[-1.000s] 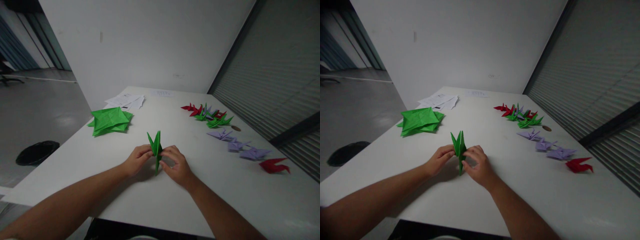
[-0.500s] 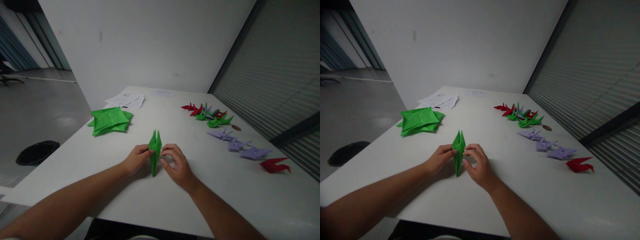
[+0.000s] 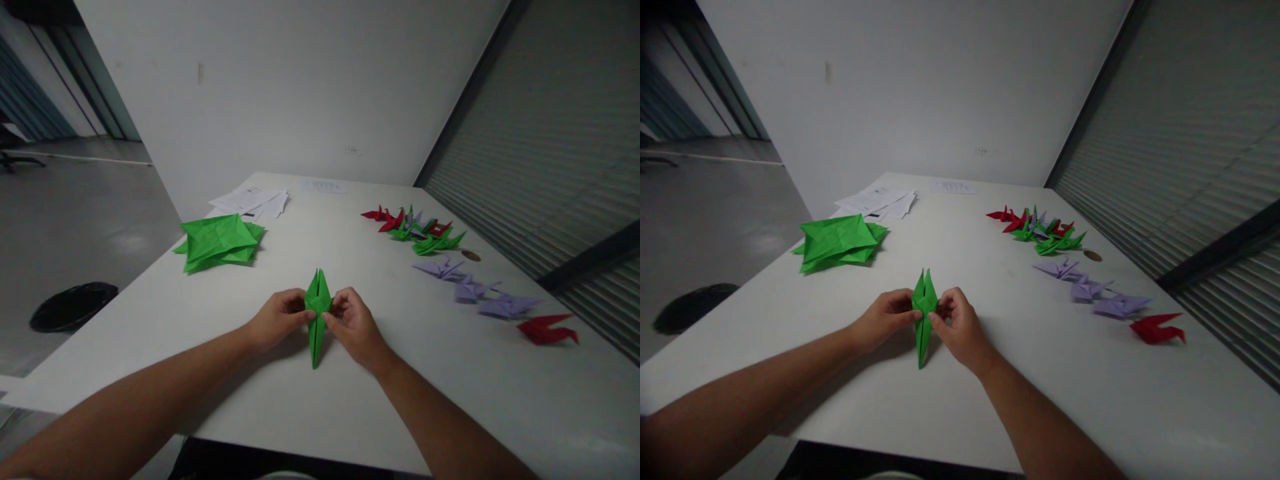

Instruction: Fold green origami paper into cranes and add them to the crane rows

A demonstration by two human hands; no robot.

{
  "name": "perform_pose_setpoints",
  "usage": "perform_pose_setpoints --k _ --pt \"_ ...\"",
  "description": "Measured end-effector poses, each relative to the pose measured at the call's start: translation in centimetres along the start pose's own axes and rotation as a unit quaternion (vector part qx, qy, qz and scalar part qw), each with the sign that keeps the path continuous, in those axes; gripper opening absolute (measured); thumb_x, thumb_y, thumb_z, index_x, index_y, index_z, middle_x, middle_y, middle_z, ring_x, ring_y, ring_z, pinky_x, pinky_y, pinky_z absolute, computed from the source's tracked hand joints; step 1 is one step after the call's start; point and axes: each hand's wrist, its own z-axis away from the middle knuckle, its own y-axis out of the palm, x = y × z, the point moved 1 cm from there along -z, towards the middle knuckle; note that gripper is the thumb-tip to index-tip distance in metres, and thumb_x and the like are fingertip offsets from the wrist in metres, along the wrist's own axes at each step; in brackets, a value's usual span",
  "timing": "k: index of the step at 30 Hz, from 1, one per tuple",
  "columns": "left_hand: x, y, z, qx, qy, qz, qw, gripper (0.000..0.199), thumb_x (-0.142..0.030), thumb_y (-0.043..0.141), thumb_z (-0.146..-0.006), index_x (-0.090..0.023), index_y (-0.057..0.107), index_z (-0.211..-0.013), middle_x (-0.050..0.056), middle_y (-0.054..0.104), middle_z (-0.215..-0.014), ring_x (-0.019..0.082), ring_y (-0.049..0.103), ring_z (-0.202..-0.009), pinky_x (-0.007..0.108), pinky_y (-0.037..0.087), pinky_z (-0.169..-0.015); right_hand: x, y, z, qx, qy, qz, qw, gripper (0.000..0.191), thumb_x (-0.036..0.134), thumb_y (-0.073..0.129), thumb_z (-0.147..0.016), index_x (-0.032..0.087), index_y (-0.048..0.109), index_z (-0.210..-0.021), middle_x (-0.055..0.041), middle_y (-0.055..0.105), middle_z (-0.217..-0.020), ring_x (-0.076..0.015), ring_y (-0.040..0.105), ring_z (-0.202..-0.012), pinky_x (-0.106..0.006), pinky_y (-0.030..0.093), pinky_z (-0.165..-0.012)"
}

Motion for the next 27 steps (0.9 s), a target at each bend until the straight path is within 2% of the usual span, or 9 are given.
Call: perform_pose_setpoints --k 3,5,8,10,15,20,24,27 --pt "0.50 -0.07 -0.16 -0.040 0.043 0.047 0.997 0.037 -0.029 0.088 -0.077 -0.019 0.055 -0.091 -0.002 0.065 -0.082 0.011 0.062 -0.072 0.026 0.048 -0.069 -0.07 -0.16 -0.06 -0.015 -0.006 0.025 1.000 0.021 0.028 0.067 -0.089 0.025 0.046 -0.092 0.0040 0.051 -0.080 -0.0146 0.052 -0.071 -0.028 0.044 -0.064" --pt "0.48 -0.20 -0.14 -0.035 0.070 0.015 0.997 0.033 -0.028 0.084 -0.080 -0.018 0.053 -0.086 -0.003 0.063 -0.078 0.010 0.060 -0.070 0.024 0.047 -0.067 -0.05 -0.26 -0.12 -0.014 -0.008 0.042 0.999 0.019 0.027 0.065 -0.091 0.025 0.046 -0.090 0.0043 0.048 -0.078 -0.0144 0.049 -0.070 -0.027 0.043 -0.063" --pt "0.03 -0.40 0.09 0.001 0.081 -0.091 0.993 0.016 -0.028 0.074 -0.089 -0.015 0.064 -0.088 0.002 0.066 -0.081 0.014 0.062 -0.076 0.028 0.050 -0.072 0.20 -0.40 -0.26 -0.007 -0.018 0.064 0.998 0.013 0.028 0.061 -0.094 0.024 0.050 -0.090 0.0030 0.049 -0.079 -0.0154 0.050 -0.072 -0.028 0.044 -0.065" --pt "-0.25 -0.45 0.28 0.029 0.090 -0.138 0.986 0.012 -0.025 0.068 -0.091 -0.014 0.070 -0.096 0.006 0.069 -0.088 0.016 0.065 -0.083 0.032 0.052 -0.077 0.45 -0.46 -0.38 -0.001 -0.026 0.074 0.997 0.010 0.028 0.060 -0.095 0.024 0.053 -0.089 0.0017 0.053 -0.080 -0.0163 0.053 -0.075 -0.029 0.045 -0.068" --pt "-0.05 -0.27 0.44 0.035 0.114 -0.162 0.980 0.028 -0.011 0.067 -0.080 -0.017 0.069 -0.107 0.006 0.072 -0.097 0.019 0.070 -0.089 0.034 0.057 -0.083 0.81 -0.48 -0.54 0.000 -0.017 0.059 0.998 0.007 0.028 0.062 -0.093 0.023 0.060 -0.089 0.0004 0.059 -0.081 -0.0169 0.058 -0.076 -0.030 0.048 -0.070" --pt "0.41 -0.35 0.24 0.002 0.097 -0.162 0.982 0.024 -0.018 0.076 -0.081 -0.016 0.067 -0.103 0.007 0.073 -0.096 0.020 0.073 -0.087 0.038 0.060 -0.087 0.61 -0.39 -0.50 -0.004 0.001 0.062 0.998 0.006 0.028 0.064 -0.091 0.023 0.062 -0.089 -0.0001 0.062 -0.081 -0.0175 0.060 -0.076 -0.031 0.051 -0.070" --pt "0.06 -0.69 0.13 0.005 0.115 -0.165 0.980 0.021 -0.027 0.076 -0.086 -0.015 0.071 -0.103 0.009 0.073 -0.099 0.020 0.072 -0.089 0.037 0.059 -0.087 0.21 -0.49 -0.42 0.006 0.000 0.050 0.999 0.003 0.025 0.063 -0.090 0.023 0.064 -0.092 -0.0011 0.066 -0.086 -0.0181 0.063 -0.081 -0.032 0.053 -0.074" --pt "-0.42 -0.85 0.09 0.007 0.133 -0.181 0.974 0.019 -0.031 0.073 -0.090 -0.015 0.074 -0.101 0.010 0.074 -0.098 0.020 0.070 -0.091 0.035 0.057 -0.085 0.12 -0.59 -0.31 0.017 -0.001 0.041 0.999 0.009 0.022 0.063 -0.088 0.023 0.065 -0.097 -0.0024 0.068 -0.090 -0.0189 0.065 -0.084 -0.034 0.054 -0.077"
